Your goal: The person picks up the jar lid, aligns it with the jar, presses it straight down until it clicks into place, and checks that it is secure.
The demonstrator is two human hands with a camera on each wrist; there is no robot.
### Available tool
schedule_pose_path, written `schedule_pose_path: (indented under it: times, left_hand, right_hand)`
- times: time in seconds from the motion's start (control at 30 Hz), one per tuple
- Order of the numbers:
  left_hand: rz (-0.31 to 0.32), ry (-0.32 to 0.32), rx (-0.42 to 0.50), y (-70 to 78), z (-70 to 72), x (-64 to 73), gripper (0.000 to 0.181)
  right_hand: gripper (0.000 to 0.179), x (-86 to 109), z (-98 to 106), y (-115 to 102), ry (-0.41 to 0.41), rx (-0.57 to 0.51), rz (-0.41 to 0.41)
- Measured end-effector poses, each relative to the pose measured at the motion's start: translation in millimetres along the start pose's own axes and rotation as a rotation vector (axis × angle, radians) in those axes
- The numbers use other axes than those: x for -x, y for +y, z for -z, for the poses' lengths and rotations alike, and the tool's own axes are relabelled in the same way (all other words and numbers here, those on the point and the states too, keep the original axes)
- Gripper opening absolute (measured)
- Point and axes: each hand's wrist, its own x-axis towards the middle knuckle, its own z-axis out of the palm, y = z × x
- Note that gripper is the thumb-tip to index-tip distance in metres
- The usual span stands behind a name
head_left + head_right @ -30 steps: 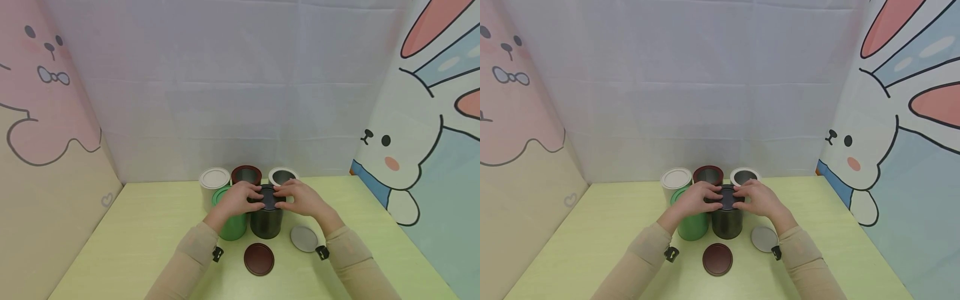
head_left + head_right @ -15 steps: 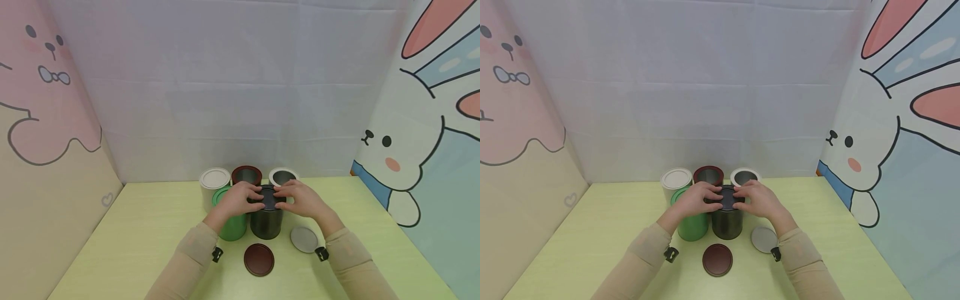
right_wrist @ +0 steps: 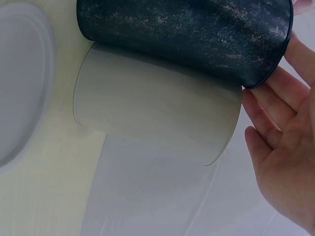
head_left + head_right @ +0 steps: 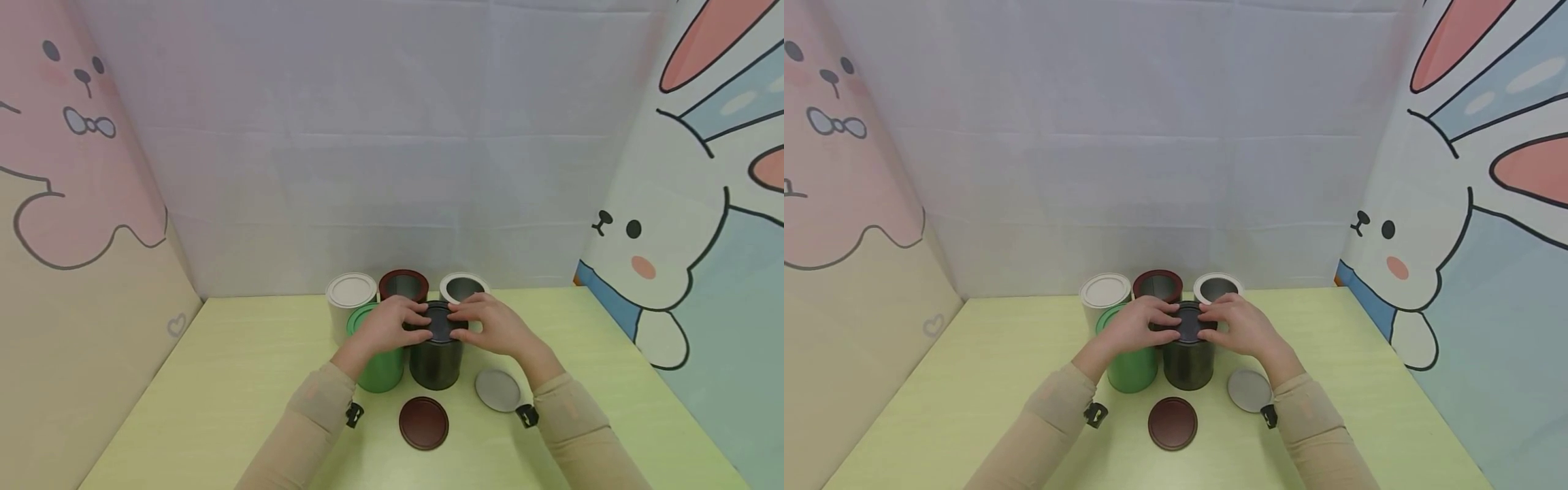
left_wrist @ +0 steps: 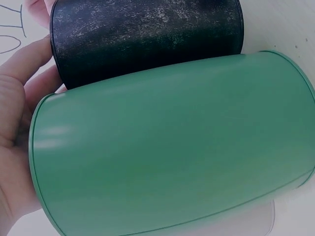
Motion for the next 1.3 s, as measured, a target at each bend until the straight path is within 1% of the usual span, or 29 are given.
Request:
schedule_pose_path:
  times: [0.17, 0.37, 0.57, 0.7, 0.8, 0.9, 0.97, 1.13, 1.2, 1.3]
  left_hand:
    - [0.009, -0.017, -0.023, 0.4, 1.8, 1.5, 0.034]
    - [0.016, -0.016, -0.052, 1.2, -1.6, 3.6, 0.035]
    - [0.029, -0.003, -0.064, 1.9, -4.3, 5.3, 0.036]
    - [0.046, 0.002, -0.056, 3.8, -4.8, 6.1, 0.036]
    - [0.069, 0.018, -0.048, 5.6, -5.6, 6.9, 0.038]
    - [0.081, 0.058, -0.043, 6.5, -6.5, 8.7, 0.041]
    - [0.071, 0.110, -0.032, 7.4, -6.6, 11.2, 0.043]
    - [-0.013, 0.268, 0.021, 9.6, -6.2, 22.7, 0.040]
    - [-0.043, 0.309, 0.033, 10.5, -6.4, 29.3, 0.038]
    - [-0.082, 0.353, 0.050, 12.4, -7.1, 41.8, 0.038]
  right_hand:
    - [0.034, -0.5, 0, -2, 0.008, -0.002, 0.003]
    - [0.033, 3.3, -5, -1, 0.041, -0.027, -0.001]
    - [0.031, 8.4, -14, 3, 0.123, -0.086, 0.026]
    - [0.032, 11.4, -20, 7, 0.176, -0.119, 0.041]
    - [0.034, 13.4, -24, 8, 0.206, -0.137, 0.044]
    - [0.038, 14.9, -27, 9, 0.240, -0.144, 0.054]
    - [0.041, 16.5, -29, 10, 0.266, -0.144, 0.063]
    - [0.043, 25.1, -32, 11, 0.362, -0.153, 0.095]
    - [0.042, 30.4, -31, 11, 0.393, -0.159, 0.109]
    - [0.042, 39.9, -29, 10, 0.402, -0.166, 0.115]
